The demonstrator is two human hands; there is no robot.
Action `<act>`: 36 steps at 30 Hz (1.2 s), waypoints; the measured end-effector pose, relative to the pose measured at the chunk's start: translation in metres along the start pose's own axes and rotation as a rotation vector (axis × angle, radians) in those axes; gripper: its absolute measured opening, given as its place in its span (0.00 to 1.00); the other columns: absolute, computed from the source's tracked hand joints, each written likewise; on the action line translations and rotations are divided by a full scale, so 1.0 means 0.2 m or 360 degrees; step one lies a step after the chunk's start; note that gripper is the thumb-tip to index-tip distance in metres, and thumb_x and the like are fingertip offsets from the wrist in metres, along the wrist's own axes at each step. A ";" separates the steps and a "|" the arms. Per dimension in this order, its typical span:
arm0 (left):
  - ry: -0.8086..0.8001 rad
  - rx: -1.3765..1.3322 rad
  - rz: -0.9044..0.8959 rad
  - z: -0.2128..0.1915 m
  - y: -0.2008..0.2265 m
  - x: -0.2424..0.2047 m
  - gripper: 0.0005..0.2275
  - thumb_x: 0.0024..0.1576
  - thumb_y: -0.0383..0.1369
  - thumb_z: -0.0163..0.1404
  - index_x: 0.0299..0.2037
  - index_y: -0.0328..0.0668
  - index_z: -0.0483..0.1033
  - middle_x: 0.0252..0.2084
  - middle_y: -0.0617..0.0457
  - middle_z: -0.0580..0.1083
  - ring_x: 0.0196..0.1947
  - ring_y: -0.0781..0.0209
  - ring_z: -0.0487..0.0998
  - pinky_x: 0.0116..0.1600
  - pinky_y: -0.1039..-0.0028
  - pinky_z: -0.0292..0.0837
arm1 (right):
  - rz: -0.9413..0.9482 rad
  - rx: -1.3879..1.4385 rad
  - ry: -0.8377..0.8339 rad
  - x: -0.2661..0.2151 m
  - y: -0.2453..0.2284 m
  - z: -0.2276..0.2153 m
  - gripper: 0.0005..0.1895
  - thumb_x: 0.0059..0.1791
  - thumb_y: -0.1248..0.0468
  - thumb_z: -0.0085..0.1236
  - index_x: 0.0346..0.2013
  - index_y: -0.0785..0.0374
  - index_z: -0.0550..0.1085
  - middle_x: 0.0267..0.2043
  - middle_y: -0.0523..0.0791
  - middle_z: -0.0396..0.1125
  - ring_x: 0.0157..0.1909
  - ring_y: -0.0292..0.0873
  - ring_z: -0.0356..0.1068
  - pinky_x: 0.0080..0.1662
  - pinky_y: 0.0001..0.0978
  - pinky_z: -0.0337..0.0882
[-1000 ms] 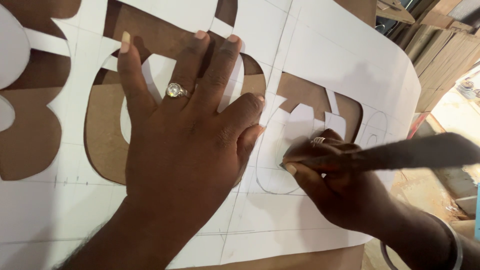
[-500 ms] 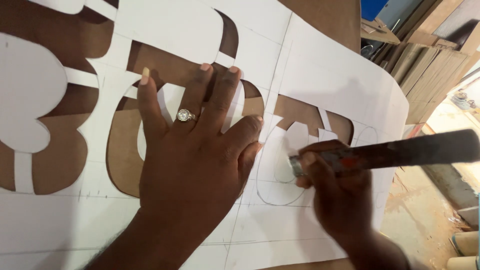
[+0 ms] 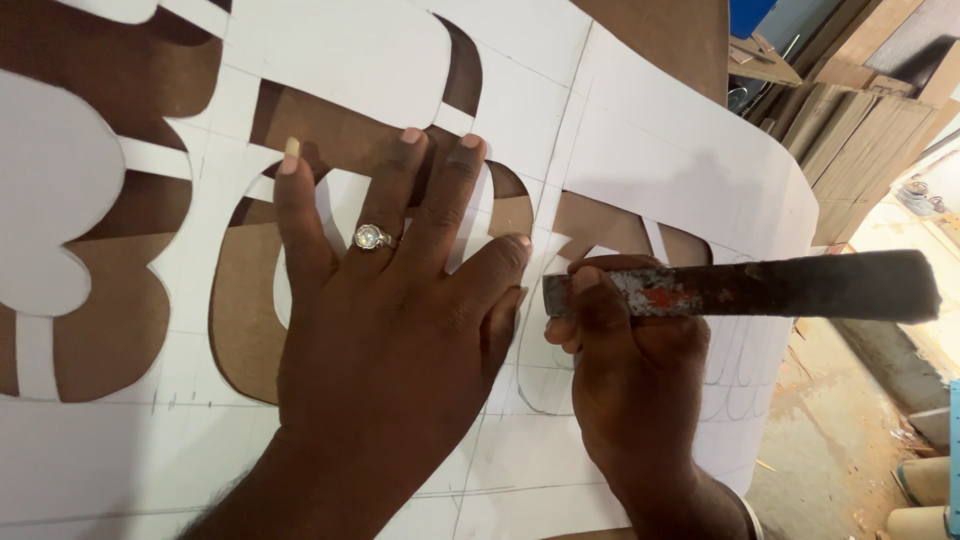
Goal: Trace or carve outlines of letters on a template using a hand tool to prepare a sign.
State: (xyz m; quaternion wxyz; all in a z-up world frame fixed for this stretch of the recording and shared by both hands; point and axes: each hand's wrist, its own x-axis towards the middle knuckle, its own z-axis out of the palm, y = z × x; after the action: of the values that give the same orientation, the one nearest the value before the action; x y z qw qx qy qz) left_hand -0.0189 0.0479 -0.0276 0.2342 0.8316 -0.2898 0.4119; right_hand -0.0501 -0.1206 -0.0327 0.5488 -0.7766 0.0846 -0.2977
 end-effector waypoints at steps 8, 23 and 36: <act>0.0013 -0.0011 -0.0018 0.00 0.00 -0.01 0.10 0.59 0.41 0.60 0.46 0.50 0.82 0.70 0.43 0.65 0.74 0.42 0.59 0.74 0.28 0.38 | 0.0013 -0.0192 -0.0033 0.01 -0.06 0.02 0.10 0.53 0.63 0.52 0.36 0.68 0.76 0.20 0.43 0.72 0.22 0.34 0.68 0.27 0.28 0.68; 0.0057 0.0060 -0.0033 0.00 0.01 -0.01 0.07 0.63 0.40 0.59 0.43 0.49 0.82 0.70 0.45 0.66 0.73 0.44 0.61 0.74 0.29 0.40 | 0.0269 -0.0200 -0.0111 0.02 -0.11 0.01 0.10 0.52 0.63 0.55 0.31 0.66 0.76 0.20 0.43 0.69 0.22 0.35 0.65 0.30 0.30 0.66; 0.0003 0.0058 -0.0080 0.01 0.01 -0.01 0.09 0.60 0.42 0.59 0.43 0.51 0.82 0.71 0.46 0.66 0.74 0.45 0.58 0.73 0.27 0.38 | 0.0190 -0.0153 -0.0233 0.00 -0.07 -0.02 0.10 0.52 0.62 0.56 0.32 0.66 0.76 0.23 0.42 0.71 0.24 0.35 0.68 0.30 0.29 0.69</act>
State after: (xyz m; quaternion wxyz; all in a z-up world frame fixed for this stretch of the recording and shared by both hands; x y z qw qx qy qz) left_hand -0.0210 0.0460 -0.0300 0.2295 0.8423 -0.2611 0.4119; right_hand -0.0549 -0.1192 -0.0198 0.5324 -0.8152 0.1046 -0.2026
